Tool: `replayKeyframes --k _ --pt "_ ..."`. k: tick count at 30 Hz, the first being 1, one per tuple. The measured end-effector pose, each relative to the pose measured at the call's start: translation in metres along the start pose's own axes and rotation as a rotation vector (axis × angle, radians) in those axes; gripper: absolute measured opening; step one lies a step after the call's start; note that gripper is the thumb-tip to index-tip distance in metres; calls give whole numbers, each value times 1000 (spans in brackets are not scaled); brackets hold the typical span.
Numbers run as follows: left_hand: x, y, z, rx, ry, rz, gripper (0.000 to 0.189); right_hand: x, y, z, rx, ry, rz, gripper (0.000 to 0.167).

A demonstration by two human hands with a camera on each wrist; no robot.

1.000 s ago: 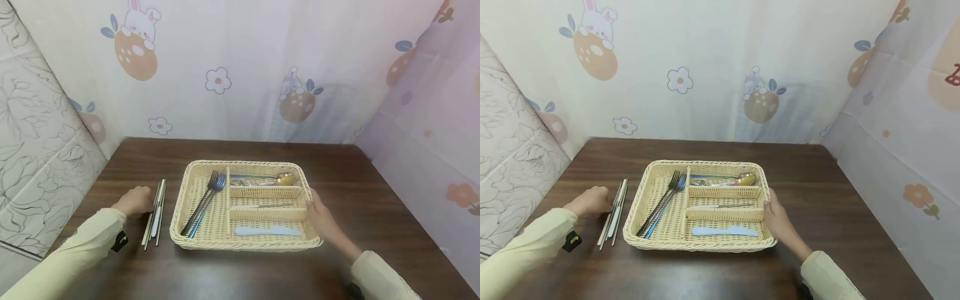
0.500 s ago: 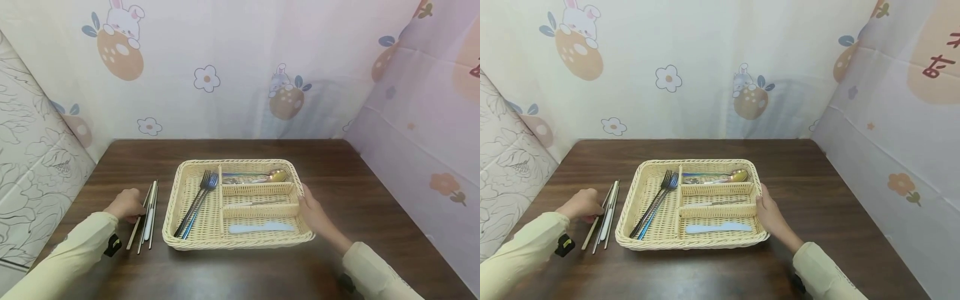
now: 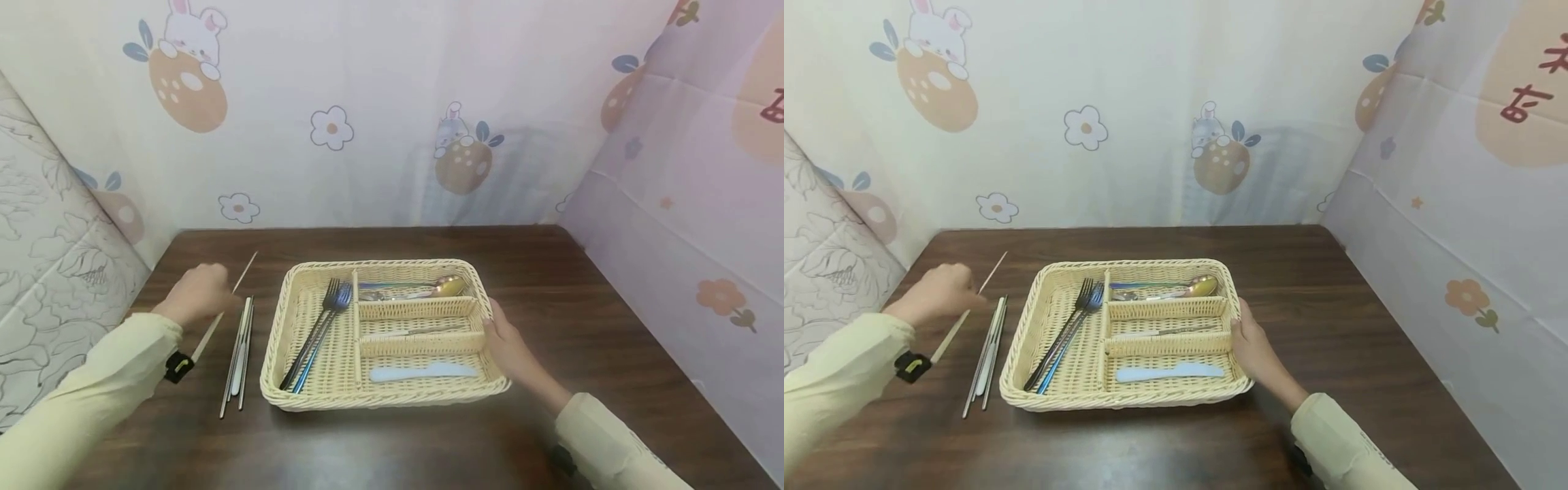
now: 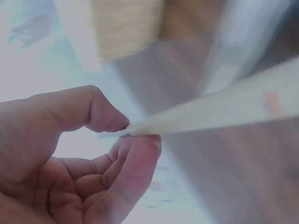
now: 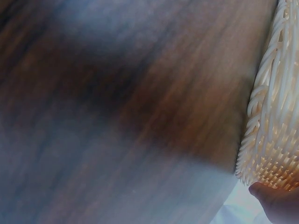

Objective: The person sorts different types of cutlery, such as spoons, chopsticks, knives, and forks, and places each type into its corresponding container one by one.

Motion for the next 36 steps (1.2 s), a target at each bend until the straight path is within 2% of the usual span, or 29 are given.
replayKeyframes --k 3,6,9,11,15,18,24,30,36 --pt "-38 -19 17 -21 -39 -97 27 0 0 -1 -2 6 1 50" --pt "-84 -39 20 8 -19 -174 12 1 1 -1 -4 7 2 50" --pt "-129 -59 9 73 -35 -243 7 0 1 -1 -9 13 5 50" --pt "-155 -70 -4 117 -86 -298 15 0 1 -1 -14 15 8 50" --pt "-194 -85 -34 192 -184 -409 31 1 1 -2 -9 4 10 50" --pt "-211 -95 -53 221 -212 -463 30 1 1 -2 -5 2 12 50" --pt "-234 -116 -79 230 -332 -575 5 2 1 -2 -6 0 20 50" --pt "-247 -135 -106 250 -481 -616 9 3 1 -2 -11 -1 32 49" --pt "-253 -138 -127 264 -618 -668 13 2 2 -1 -8 -6 17 49"
Point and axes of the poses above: each hand's wrist, its own y-axis away from the middle knuckle, its own z-axis out of the back of the hand, x = y × z, the point moved 4 cm from there along -y, towards the middle knuckle, and after that the axes turned 13 degrees about -z, right-handed, at the moved point
